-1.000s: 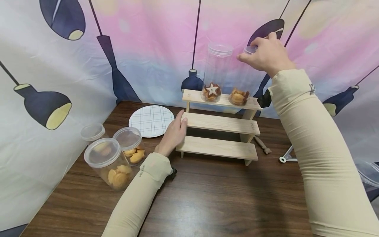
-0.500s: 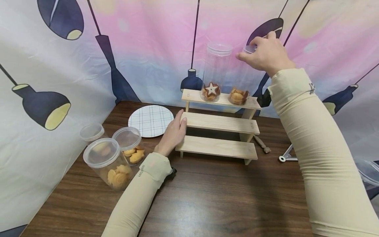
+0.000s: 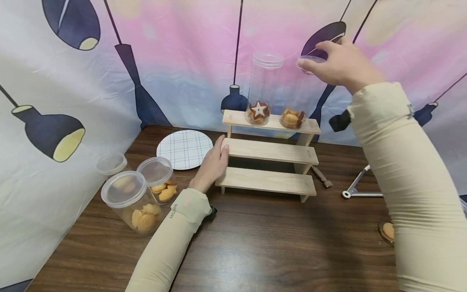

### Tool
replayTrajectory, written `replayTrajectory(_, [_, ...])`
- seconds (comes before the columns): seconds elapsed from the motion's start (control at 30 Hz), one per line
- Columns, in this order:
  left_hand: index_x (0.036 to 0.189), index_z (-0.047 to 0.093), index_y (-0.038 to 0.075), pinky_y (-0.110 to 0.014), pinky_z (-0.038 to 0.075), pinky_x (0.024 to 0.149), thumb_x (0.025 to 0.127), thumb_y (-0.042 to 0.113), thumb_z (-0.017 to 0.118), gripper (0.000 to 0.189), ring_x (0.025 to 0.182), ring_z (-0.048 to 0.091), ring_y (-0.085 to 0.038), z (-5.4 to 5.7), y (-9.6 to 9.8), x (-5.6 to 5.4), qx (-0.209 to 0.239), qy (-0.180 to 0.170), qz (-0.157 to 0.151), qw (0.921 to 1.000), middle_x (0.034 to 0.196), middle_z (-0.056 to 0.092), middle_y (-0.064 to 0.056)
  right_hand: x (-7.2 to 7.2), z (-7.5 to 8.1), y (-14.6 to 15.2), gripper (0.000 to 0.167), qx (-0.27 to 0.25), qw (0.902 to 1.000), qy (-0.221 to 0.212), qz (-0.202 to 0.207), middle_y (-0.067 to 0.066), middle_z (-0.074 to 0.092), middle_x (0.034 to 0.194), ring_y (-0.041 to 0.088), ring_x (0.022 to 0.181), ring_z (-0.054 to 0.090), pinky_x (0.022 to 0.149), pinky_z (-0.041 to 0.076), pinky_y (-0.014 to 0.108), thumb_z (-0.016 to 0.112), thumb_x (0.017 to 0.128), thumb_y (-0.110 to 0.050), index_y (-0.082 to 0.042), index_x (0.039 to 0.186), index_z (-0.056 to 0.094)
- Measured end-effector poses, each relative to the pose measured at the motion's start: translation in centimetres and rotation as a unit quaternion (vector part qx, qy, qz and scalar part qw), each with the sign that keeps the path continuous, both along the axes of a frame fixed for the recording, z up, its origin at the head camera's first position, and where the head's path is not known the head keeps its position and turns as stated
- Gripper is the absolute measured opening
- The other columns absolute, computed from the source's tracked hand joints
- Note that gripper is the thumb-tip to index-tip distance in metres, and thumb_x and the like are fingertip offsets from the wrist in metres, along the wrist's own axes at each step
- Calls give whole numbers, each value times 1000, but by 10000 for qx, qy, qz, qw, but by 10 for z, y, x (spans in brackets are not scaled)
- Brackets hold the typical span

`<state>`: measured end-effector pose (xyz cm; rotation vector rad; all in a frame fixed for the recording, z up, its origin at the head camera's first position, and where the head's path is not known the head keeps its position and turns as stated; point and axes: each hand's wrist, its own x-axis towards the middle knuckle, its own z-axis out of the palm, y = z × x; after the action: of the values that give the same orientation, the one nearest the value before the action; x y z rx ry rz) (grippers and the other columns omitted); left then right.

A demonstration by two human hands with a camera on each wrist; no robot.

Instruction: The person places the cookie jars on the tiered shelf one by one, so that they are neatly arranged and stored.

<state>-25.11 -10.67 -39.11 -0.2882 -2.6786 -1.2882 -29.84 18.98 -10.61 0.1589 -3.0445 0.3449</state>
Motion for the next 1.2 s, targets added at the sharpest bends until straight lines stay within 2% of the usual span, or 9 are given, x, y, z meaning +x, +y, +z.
replayTrajectory(0.17, [160, 22, 12, -44, 29, 118, 109, 42, 23, 59, 145, 34, -28, 0, 1, -2, 4, 18, -47, 10000, 160, 33, -13, 24, 3, 35, 93, 404, 9991, -117, -12, 32, 2, 161, 57, 142, 16, 106, 21, 74, 40, 93, -72, -16, 162, 13])
replayTrajectory(0.33, [160, 21, 12, -45, 29, 118, 109, 43, 22, 60, 145, 34, -29, 0, 4, -4, -3, 21, -96, 10000, 160, 33, -13, 57, -11, 81, 91, 977, 9949, -231, 24, 40, 10, 156, 62, 138, 16, 100, 20, 79, 39, 96, -68, -8, 160, 15])
replayTrajectory(0.5, [160, 20, 13, -45, 28, 119, 109, 43, 22, 60, 146, 33, -29, -1, 6, -3, 11, -44, -130, 9999, 161, 31, -12, 95, -43, 127, 85, 1331, 9911, -42, 37, 44, 35, 139, 59, 118, 43, 90, 34, 76, 45, 99, -62, 0, 154, 28])
replayTrajectory(0.57, [160, 20, 13, -45, 29, 118, 109, 43, 22, 60, 146, 33, -29, 0, 6, -4, -6, -37, -153, 9999, 161, 32, -12, 112, -58, 143, 82, 1310, 9914, 64, -26, 43, 38, 132, 56, 109, 48, 86, 38, 73, 49, 99, -58, 3, 151, 32])
replayTrajectory(0.77, [160, 21, 12, -45, 29, 118, 108, 43, 23, 60, 145, 34, -30, 3, 5, -6, 10, 9, -185, 9998, 160, 32, -13, 151, -101, 185, 83, 1105, 9916, 326, -581, 44, 32, 129, 60, 112, 36, 90, 31, 76, 53, 99, -54, 4, 152, 28])
replayTrajectory(0.87, [160, 21, 12, -46, 29, 118, 108, 43, 22, 60, 145, 34, -31, 4, 4, -7, 6, -16, -165, 9999, 160, 32, -14, 156, -129, 219, 88, 1023, 9896, 508, -871, 43, 30, 133, 61, 118, 30, 96, 22, 78, 55, 97, -57, -2, 157, 22])
replayTrajectory(1.0, [160, 20, 13, -47, 29, 118, 108, 44, 21, 60, 145, 35, -32, 4, 3, -8, 2, 0, -158, 9999, 160, 32, -14, 158, -164, 262, 96, 969, 9879, 641, -1030, 42, 29, 139, 62, 120, 28, 95, 20, 79, 60, 92, -62, -9, 160, 19])
replayTrajectory(1.1, [160, 19, 14, -48, 29, 118, 108, 44, 21, 60, 145, 34, -33, 2, 4, -9, 27, 38, -180, 9998, 160, 33, -15, 169, -175, 272, 98, 904, 9877, 658, -1095, 41, 29, 140, 62, 125, 26, 96, 18, 79, 61, 91, -61, -8, 160, 17])
replayTrajectory(1.2, [160, 19, 14, -49, 29, 118, 108, 44, 21, 60, 145, 34, -33, 0, 6, -9, 63, 4, -235, 9997, 160, 33, -15, 188, -173, 264, 98, 820, 9876, 677, -1156, 42, 29, 140, 64, 128, 22, 98, 17, 80, 62, 92, -58, -5, 159, 15])
